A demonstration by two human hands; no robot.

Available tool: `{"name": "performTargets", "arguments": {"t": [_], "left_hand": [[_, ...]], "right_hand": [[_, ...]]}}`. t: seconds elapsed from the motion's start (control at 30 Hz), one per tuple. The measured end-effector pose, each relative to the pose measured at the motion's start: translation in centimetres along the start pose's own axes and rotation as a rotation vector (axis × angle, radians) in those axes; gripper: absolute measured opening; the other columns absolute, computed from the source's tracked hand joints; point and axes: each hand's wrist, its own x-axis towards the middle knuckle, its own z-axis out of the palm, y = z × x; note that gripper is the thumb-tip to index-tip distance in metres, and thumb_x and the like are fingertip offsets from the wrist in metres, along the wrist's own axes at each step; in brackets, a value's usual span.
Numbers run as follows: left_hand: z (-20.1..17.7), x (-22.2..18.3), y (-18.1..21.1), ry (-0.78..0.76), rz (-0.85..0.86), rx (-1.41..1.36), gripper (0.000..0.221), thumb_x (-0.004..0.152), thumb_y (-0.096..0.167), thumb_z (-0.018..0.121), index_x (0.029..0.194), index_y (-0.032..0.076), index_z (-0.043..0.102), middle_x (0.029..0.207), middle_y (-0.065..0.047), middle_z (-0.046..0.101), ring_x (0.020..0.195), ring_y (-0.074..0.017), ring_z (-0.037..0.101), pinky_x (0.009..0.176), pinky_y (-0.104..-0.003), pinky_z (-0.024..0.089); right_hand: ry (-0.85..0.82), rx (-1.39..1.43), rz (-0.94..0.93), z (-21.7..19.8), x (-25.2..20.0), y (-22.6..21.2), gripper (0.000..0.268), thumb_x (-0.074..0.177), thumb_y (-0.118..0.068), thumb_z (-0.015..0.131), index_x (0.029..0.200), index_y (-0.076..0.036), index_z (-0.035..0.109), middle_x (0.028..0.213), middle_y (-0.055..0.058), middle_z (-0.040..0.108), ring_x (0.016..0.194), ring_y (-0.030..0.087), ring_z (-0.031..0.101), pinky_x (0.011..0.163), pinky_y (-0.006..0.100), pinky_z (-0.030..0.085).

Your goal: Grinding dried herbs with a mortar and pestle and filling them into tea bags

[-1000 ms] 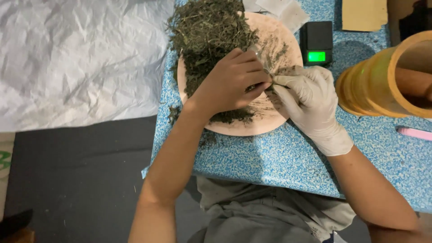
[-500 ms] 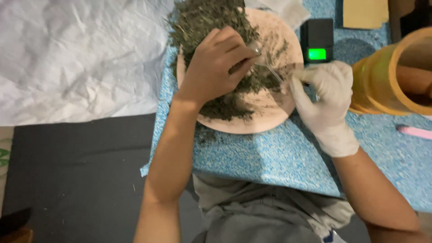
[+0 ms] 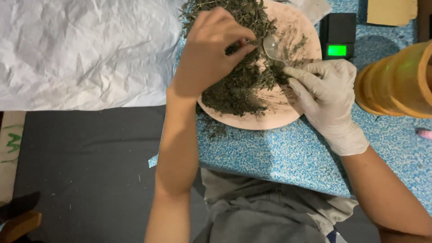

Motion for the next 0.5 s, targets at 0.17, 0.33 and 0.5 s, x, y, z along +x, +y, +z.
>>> {"name": "performTargets", "arguments": {"t": [0.17,0.33,0.5], "left_hand": [[-1.3,-1.6,-0.7,-0.148,-0.192,0.008,0.012,0.104,0.018,0.097,0.105,0.012,0.087,0.102,-0.001,0.085,0.101,-0.0235,0.067,0.098,-0.046,0.047],[-2.6,-2.4,-0.8,-0.33,-0.358,-0.045,0.014,0.11,0.024,0.085,0.105,0.012,0.09,0.097,-0.003,0.081,0.102,-0.028,0.065,0.095,-0.053,0.05],[-4.0,-1.1,0.4,-0.498,-0.541,-0.138,0.018,0.107,0.031,0.084,0.109,0.014,0.091,0.1,-0.004,0.084,0.104,-0.0264,0.064,0.082,-0.043,0.057]], "right_hand": [[0.036,0.038,0.057,-0.4,0.1,-1.1,0.019,0.124,-0.01,0.084,0.142,-0.006,0.08,0.109,0.01,0.075,0.103,0.033,0.064,0.098,0.048,0.037],[0.042,0.043,0.078,-0.3,-0.1,-1.2,0.018,0.123,-0.012,0.086,0.138,-0.004,0.081,0.112,0.01,0.077,0.106,0.034,0.066,0.1,0.049,0.04],[0.061,0.039,0.063,-0.3,0.2,-0.9,0.019,0.121,-0.008,0.088,0.138,-0.004,0.081,0.112,0.009,0.077,0.107,0.033,0.067,0.102,0.048,0.041]]}}
